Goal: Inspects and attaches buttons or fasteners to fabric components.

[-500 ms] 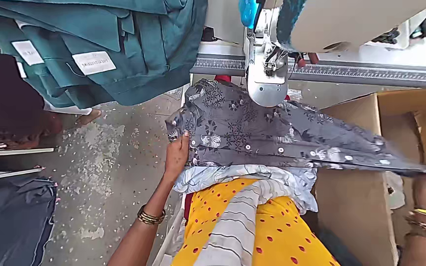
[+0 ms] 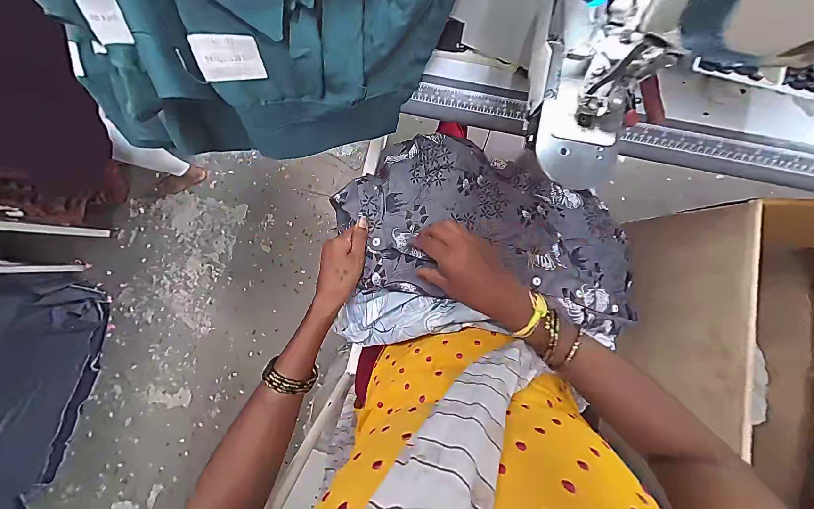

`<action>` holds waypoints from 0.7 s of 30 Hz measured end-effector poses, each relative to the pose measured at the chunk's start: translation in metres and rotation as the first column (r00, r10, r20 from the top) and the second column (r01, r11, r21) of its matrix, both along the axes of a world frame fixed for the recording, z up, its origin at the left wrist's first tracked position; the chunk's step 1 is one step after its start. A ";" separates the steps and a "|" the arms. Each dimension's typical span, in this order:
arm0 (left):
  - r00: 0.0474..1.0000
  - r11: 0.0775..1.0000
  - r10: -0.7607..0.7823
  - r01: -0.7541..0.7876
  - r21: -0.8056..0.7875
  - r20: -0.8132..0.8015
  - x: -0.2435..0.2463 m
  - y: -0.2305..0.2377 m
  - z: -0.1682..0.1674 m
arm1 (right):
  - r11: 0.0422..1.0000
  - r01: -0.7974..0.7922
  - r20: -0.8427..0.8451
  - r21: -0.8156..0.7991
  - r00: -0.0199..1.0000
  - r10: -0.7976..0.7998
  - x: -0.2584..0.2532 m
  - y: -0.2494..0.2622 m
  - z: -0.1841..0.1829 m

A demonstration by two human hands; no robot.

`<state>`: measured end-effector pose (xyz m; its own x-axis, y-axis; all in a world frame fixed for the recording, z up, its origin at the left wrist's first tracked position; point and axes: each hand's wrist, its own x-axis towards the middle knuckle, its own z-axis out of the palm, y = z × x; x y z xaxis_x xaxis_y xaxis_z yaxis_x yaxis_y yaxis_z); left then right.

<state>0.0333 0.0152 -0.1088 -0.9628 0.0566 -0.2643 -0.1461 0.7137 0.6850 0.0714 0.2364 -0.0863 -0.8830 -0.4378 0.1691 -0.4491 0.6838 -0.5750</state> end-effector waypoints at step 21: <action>0.983 0.993 -0.055 0.035 0.117 0.173 -0.003 -0.023 -0.002 | 0.973 0.156 0.454 -0.169 0.889 -0.063 -0.012 0.025 -0.009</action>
<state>0.0301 -0.0078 -0.1106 -0.8978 0.1381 -0.4183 -0.2404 0.6420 0.7280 0.0589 0.2618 -0.0953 -0.9258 -0.3330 -0.1789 -0.0449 0.5669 -0.8226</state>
